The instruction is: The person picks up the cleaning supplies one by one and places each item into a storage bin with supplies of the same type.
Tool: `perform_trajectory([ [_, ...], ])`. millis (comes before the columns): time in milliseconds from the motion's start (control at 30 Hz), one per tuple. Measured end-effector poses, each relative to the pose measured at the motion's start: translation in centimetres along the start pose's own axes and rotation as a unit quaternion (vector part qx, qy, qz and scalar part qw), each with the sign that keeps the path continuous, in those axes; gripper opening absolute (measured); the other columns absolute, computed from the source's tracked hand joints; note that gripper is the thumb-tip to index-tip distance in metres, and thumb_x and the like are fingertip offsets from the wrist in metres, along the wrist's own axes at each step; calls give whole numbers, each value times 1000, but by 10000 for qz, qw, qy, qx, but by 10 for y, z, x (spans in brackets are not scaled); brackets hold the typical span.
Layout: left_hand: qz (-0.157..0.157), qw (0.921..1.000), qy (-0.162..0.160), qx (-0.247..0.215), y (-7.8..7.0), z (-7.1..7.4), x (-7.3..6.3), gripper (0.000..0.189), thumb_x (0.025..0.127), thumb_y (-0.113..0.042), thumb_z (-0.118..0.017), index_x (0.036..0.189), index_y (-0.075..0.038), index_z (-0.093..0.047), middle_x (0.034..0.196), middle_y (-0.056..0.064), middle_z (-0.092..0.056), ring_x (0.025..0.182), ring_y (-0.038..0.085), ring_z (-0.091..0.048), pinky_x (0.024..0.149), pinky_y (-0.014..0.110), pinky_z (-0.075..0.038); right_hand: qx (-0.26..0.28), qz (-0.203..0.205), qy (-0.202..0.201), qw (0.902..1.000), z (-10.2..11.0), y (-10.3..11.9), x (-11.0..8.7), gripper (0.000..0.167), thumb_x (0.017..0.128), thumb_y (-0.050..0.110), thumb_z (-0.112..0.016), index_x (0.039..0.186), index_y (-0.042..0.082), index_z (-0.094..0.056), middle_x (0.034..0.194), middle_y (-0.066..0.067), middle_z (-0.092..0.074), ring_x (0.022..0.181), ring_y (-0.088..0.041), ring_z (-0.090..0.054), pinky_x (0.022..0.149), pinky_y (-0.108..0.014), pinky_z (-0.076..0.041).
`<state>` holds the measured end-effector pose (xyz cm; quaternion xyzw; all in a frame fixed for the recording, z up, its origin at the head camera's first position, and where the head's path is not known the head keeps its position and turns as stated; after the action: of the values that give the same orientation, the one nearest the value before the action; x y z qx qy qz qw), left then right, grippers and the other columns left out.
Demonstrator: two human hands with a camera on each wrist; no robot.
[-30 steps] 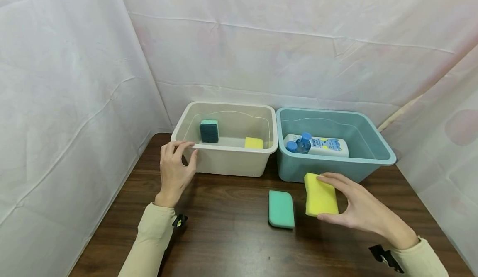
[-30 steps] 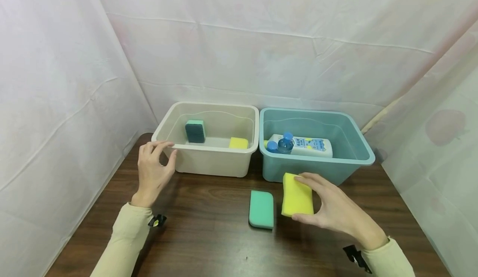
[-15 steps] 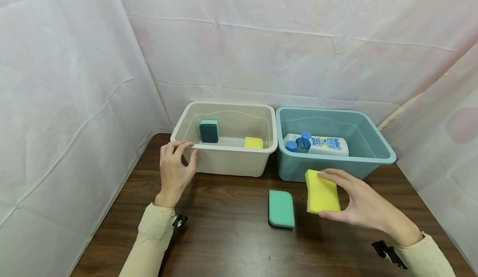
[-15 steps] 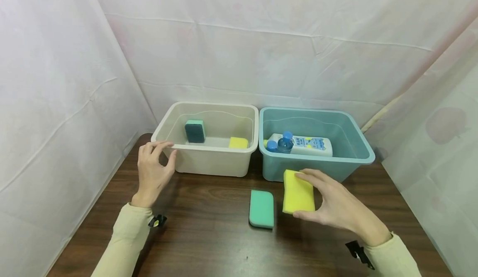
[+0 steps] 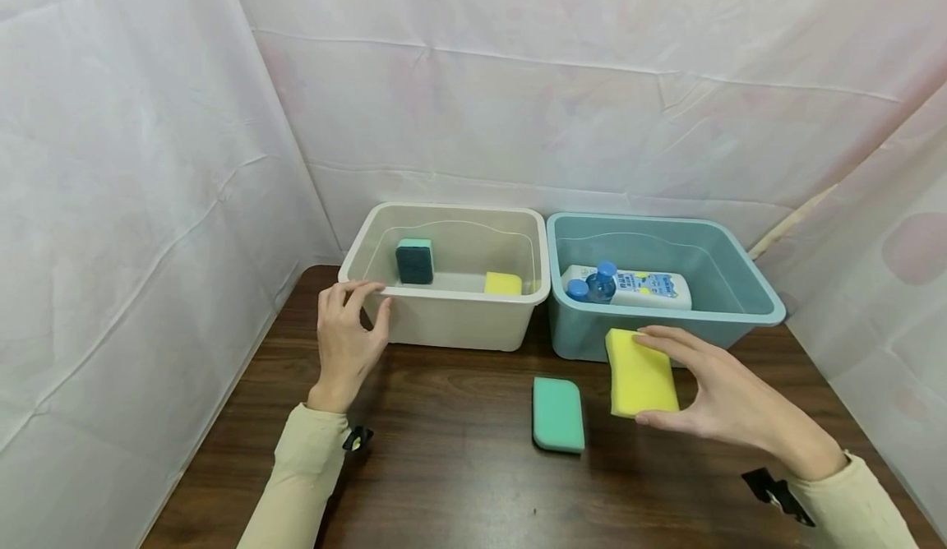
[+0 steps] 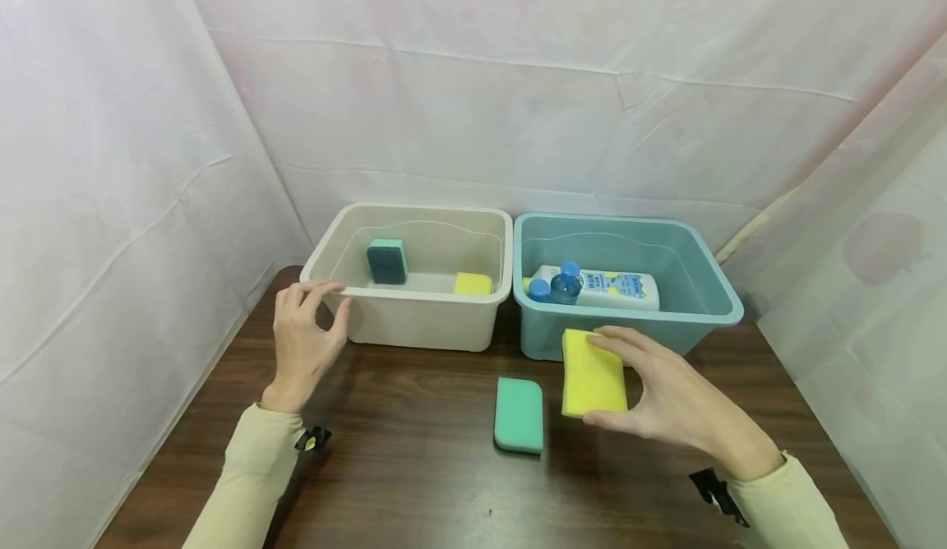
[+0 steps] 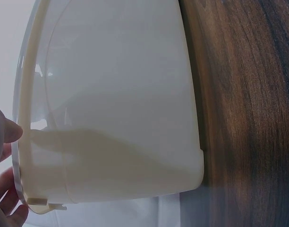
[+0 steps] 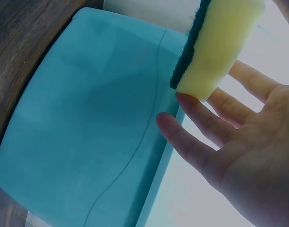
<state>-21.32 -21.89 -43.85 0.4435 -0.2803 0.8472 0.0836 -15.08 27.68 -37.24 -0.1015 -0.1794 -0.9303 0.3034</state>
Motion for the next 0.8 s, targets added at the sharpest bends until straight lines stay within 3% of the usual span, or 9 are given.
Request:
perform_trajectory([
  [433, 6, 10000, -41, 7, -1, 0, 1, 21, 93, -13, -80, 112, -7, -78, 117, 20, -68, 112, 44, -56, 99, 60, -46, -96, 156, -32, 9998, 8, 2, 7, 94, 73, 57, -95, 150, 17, -60, 149, -3, -62, 124, -21, -64, 90, -40, -61],
  [800, 27, 10000, 35, 17, -1, 0, 0, 21, 94, -16, -79, 112, -7, -77, 118, 19, -68, 112, 43, -56, 99, 59, -46, -138, 122, -47, 9998, 15, 2, 12, 95, 72, 57, -96, 151, 18, -60, 148, -4, -62, 127, -23, -64, 91, -47, -60],
])
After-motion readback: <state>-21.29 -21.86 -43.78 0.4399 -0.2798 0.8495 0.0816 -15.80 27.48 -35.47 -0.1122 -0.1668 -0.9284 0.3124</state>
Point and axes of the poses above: each hand's wrist, its own x-axis towards the middle knuckle, its own z-axis out of the back of the hand, y = z × x, the point moved 1 cm from there along x, towards the middle knuckle
